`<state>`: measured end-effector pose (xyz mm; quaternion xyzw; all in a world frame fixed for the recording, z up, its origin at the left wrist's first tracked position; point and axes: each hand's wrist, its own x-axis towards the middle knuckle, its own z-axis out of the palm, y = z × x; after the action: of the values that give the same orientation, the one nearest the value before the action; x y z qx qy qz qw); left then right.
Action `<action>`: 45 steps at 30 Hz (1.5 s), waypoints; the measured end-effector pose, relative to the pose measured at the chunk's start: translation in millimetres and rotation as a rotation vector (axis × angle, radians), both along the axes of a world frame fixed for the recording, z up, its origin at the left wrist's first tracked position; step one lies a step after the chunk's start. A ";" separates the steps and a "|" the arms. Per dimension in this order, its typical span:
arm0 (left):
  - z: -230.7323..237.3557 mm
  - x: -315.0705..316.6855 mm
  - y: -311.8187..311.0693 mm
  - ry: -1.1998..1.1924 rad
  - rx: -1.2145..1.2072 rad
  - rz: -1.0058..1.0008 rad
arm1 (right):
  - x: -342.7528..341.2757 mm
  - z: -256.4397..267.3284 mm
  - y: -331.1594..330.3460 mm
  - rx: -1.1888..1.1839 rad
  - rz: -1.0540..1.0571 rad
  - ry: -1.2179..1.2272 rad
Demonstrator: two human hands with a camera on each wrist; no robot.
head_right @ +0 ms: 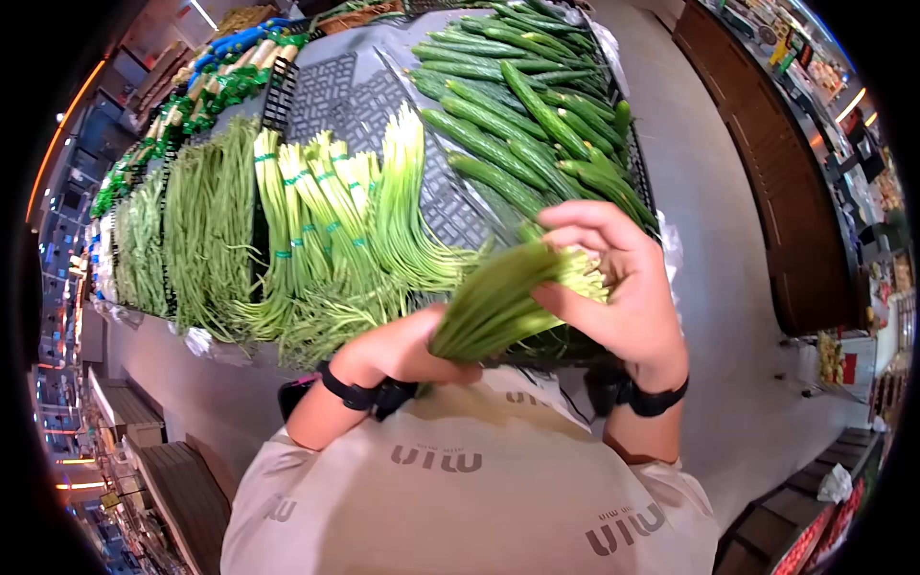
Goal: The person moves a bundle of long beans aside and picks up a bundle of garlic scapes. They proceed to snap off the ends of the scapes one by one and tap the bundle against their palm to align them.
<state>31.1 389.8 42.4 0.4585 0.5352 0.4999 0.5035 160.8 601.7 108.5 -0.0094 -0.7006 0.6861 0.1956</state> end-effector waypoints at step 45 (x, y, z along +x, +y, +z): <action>-3.2 42.1 112.9 -0.311 -0.280 -0.245 | 47.1 39.2 111.2 0.760 0.238 -0.348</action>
<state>73.2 502.7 39.2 0.3632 0.4556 0.4205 0.6955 207.9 712.9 147.8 0.0285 -0.9221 0.3856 -0.0164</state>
